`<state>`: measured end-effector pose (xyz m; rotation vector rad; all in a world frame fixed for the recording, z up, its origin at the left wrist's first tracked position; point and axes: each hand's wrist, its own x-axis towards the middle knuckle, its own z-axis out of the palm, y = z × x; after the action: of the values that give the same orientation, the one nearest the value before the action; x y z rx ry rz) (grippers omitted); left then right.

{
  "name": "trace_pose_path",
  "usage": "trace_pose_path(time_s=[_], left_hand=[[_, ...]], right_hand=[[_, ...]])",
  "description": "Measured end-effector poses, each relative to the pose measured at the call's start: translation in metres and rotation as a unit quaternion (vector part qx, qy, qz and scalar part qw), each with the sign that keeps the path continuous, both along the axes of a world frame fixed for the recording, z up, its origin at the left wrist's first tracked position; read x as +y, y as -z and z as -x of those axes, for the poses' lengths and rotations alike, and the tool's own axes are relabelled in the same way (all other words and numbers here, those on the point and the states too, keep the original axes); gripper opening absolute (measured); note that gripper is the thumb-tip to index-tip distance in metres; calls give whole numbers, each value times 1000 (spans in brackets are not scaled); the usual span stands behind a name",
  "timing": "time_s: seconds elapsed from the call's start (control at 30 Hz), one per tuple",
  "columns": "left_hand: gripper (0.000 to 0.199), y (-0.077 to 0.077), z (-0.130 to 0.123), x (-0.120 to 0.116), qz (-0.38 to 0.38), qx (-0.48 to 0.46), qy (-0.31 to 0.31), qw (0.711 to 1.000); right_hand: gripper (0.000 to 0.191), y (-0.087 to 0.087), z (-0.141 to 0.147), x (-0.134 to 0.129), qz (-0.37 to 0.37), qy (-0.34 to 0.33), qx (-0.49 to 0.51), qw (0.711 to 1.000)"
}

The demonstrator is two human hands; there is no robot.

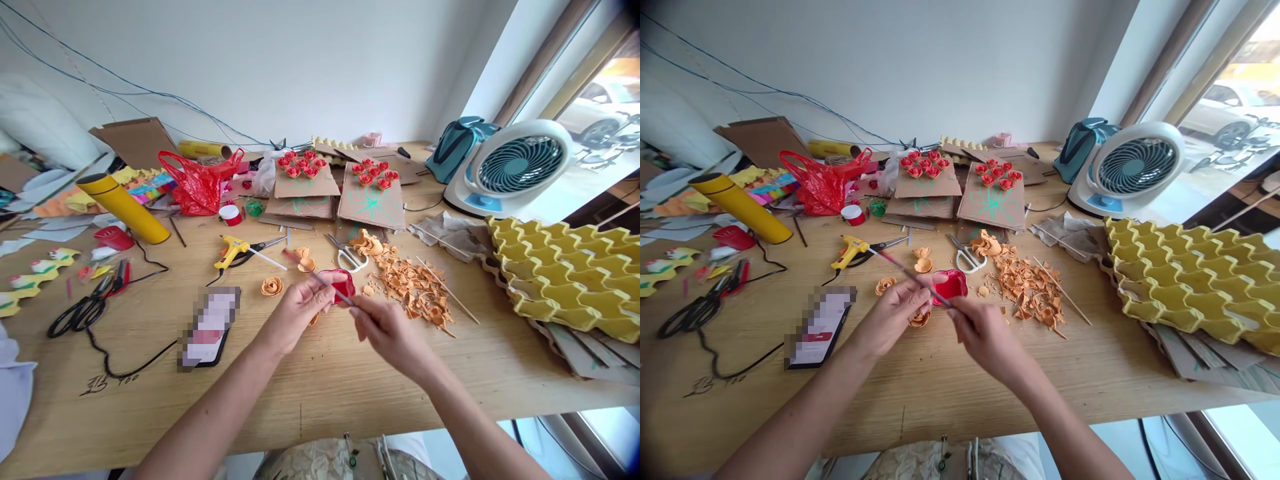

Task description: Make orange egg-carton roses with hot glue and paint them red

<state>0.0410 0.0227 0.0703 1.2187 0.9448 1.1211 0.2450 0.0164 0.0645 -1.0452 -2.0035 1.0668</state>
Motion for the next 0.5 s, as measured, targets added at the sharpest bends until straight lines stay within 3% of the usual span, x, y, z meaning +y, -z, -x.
trace_pose_path(time_s=[0.07,0.13,0.23,0.3,0.37,0.5], left_hand=[[31,8,-7,-14,40,-76,-51,995],[29,15,-10,-27,94,-158,-85,979],[29,19,-11,-42,195,-281,-74,937],[29,19,-16,-51,249,-337,-49,907],[29,18,-26,-56,266,-363,-41,892],[41,20,-44,-59,230,-357,-36,905]], right_hand=[[24,2,3,-18,-9,-17,3,1000],[30,2,1,-35,-9,-22,25,999],[48,0,-3,-52,-15,-112,104,988],[42,1,-1,-56,-54,-140,153,977],[27,5,5,-53,-106,-102,161,976],[15,10,12,-38,-177,-24,133,975]])
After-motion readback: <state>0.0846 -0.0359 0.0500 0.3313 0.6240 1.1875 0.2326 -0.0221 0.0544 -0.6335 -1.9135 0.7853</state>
